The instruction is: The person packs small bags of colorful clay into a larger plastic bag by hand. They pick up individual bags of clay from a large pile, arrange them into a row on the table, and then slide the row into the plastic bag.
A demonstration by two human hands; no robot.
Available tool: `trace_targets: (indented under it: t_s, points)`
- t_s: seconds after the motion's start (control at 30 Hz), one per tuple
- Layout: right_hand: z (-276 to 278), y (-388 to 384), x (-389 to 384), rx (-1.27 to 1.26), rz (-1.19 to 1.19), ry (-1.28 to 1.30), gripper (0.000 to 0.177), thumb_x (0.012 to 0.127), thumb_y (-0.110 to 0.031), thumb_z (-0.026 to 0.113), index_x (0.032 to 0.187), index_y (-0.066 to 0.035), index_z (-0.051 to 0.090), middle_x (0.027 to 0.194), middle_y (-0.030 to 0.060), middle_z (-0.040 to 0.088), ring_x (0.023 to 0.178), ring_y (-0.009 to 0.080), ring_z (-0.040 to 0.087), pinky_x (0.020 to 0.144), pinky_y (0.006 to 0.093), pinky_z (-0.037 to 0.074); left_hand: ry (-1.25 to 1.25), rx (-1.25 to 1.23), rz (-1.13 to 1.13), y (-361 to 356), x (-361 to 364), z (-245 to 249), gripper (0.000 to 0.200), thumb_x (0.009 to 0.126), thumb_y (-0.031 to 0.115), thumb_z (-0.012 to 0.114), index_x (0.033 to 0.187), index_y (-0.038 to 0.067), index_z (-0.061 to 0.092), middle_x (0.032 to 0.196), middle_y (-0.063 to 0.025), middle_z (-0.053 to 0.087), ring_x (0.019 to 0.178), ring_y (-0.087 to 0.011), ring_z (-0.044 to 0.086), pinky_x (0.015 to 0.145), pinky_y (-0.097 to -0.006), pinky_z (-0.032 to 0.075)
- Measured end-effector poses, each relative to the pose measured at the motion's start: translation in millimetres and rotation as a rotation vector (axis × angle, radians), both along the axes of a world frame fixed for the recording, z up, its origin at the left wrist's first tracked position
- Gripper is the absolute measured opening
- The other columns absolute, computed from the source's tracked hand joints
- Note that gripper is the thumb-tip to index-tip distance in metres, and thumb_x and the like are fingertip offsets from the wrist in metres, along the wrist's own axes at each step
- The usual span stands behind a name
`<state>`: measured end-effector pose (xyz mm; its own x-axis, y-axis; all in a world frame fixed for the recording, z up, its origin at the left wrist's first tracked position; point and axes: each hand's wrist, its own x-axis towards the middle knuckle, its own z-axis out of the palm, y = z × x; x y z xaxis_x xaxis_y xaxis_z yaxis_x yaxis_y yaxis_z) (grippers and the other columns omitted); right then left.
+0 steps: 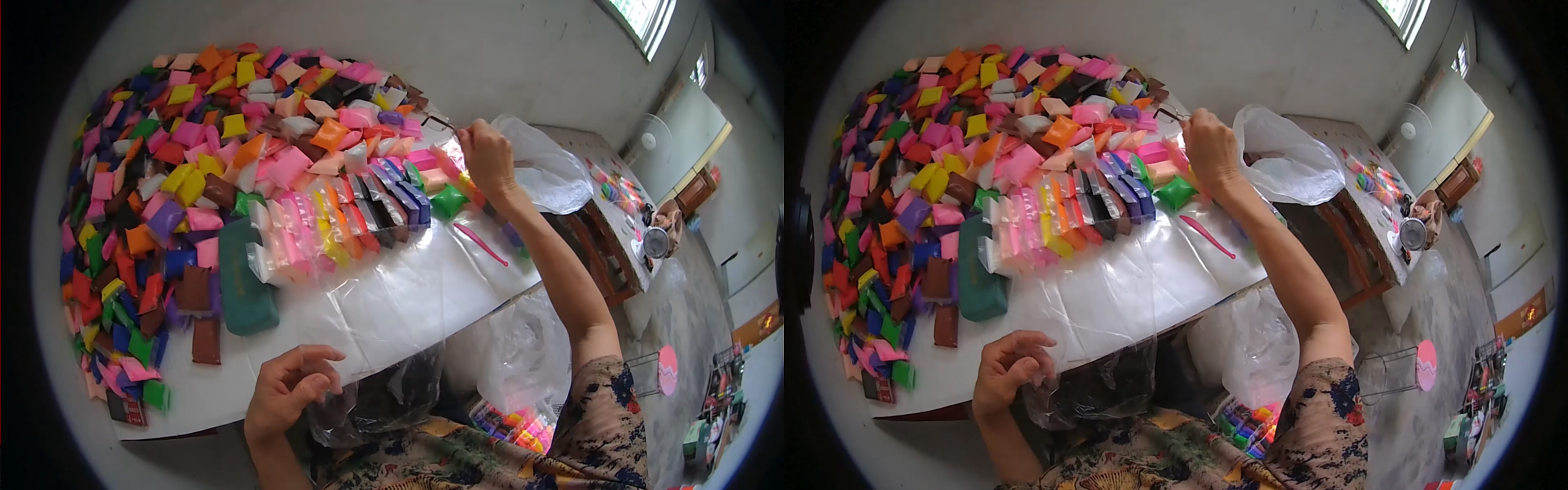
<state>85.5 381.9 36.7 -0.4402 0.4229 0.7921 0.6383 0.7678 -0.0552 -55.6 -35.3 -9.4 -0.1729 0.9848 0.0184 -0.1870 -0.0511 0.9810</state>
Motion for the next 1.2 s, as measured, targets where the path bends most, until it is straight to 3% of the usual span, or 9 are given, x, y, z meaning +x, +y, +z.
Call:
trace_targets:
  t_s: [0.13,0.27,0.7,0.73,0.83,0.97,1.03,1.13,1.2]
  points:
    - [-17.7,-6.1,-22.0,0.167,-0.053,-0.190,0.011,0.088,-0.016,0.060,0.085,-0.006,0.061,0.078,0.0128,0.066,0.074,0.0287,0.070,0.062,0.0399,0.057,-0.020,-0.002,-0.018,-0.4,-0.6,0.5,0.033,0.093,0.015,0.064,0.121,-0.004,0.062,0.084,-0.0074,0.067,0.077,-0.0098,0.060,0.065,-0.0230,0.046]
    - [-30.4,-3.7,-28.4,0.206,-0.062,-0.346,0.017,0.088,-0.025,0.064,0.087,-0.008,0.064,0.083,0.0124,0.066,0.070,0.0312,0.069,0.059,0.0401,0.055,-0.020,0.013,-0.042,-1.5,-2.9,-0.9,0.033,0.094,0.015,0.063,0.121,-0.004,0.061,0.085,-0.0075,0.066,0.078,-0.0102,0.060,0.065,-0.0235,0.046]
    - [-10.2,-82.6,62.1,-0.136,0.067,-0.017,0.021,0.090,-0.024,0.066,0.103,-0.008,0.070,0.096,0.0130,0.071,0.076,0.0328,0.069,0.067,0.0443,0.053,-0.008,0.090,-0.035,-1.1,-2.8,-6.0,0.033,0.098,0.020,0.059,0.121,-0.003,0.062,0.083,-0.0065,0.065,0.070,-0.0074,0.054,0.065,-0.0221,0.044]
    - [-11.8,-90.3,73.5,-0.172,0.065,0.011,0.020,0.091,-0.022,0.065,0.104,-0.007,0.070,0.095,0.0133,0.071,0.073,0.0284,0.068,0.067,0.0388,0.053,0.016,0.095,-0.017,-1.2,-2.4,-5.2,0.034,0.099,0.023,0.057,0.121,-0.002,0.062,0.083,-0.0063,0.065,0.069,-0.0066,0.052,0.065,-0.0215,0.044]
    - [-9.7,-131.1,105.5,-0.440,0.158,0.161,0.022,0.094,-0.021,0.063,0.104,-0.002,0.069,0.091,0.0106,0.072,0.070,0.0201,0.067,0.066,0.0321,0.052,0.020,0.137,0.012,0.1,-0.6,-6.3,0.035,0.100,0.024,0.054,0.122,-0.002,0.061,0.082,-0.0061,0.066,0.068,-0.0063,0.052,0.065,-0.0209,0.043]
    - [-7.7,-207.3,125.1,-1.106,0.472,0.346,0.028,0.099,-0.020,0.060,0.108,0.006,0.066,0.090,0.0069,0.070,0.077,0.0102,0.063,0.068,0.0263,0.052,0.060,0.140,0.092,3.1,14.4,5.3,0.033,0.102,0.016,0.045,0.125,-0.003,0.059,0.082,-0.0066,0.066,0.067,-0.0063,0.049,0.066,-0.0217,0.042]
    - [-24.4,-234.6,121.5,-1.141,0.609,0.336,0.034,0.101,-0.024,0.057,0.120,0.003,0.063,0.094,0.0085,0.073,0.077,0.0113,0.065,0.070,0.0246,0.049,0.039,0.178,0.090,7.3,21.8,6.1,0.034,0.102,0.014,0.042,0.128,-0.003,0.057,0.085,-0.0070,0.066,0.067,-0.0068,0.048,0.067,-0.0221,0.042]
    - [-24.5,-268.0,110.8,-1.424,0.683,0.463,0.028,0.099,-0.018,0.061,0.118,0.002,0.062,0.093,0.0095,0.072,0.076,0.0126,0.066,0.069,0.0259,0.050,0.045,0.209,0.080,11.9,33.1,10.4,0.037,0.103,0.013,0.039,0.132,-0.004,0.053,0.090,-0.0079,0.067,0.070,-0.0074,0.050,0.068,-0.0228,0.043]
    - [-29.7,-262.9,115.9,-1.437,0.734,0.417,0.023,0.098,-0.015,0.062,0.115,0.002,0.061,0.093,0.0094,0.072,0.076,0.0112,0.066,0.069,0.0253,0.051,0.044,0.197,0.089,12.7,40.8,9.7,0.037,0.103,0.014,0.039,0.133,-0.004,0.053,0.090,-0.0082,0.067,0.071,-0.0079,0.051,0.069,-0.0237,0.044]
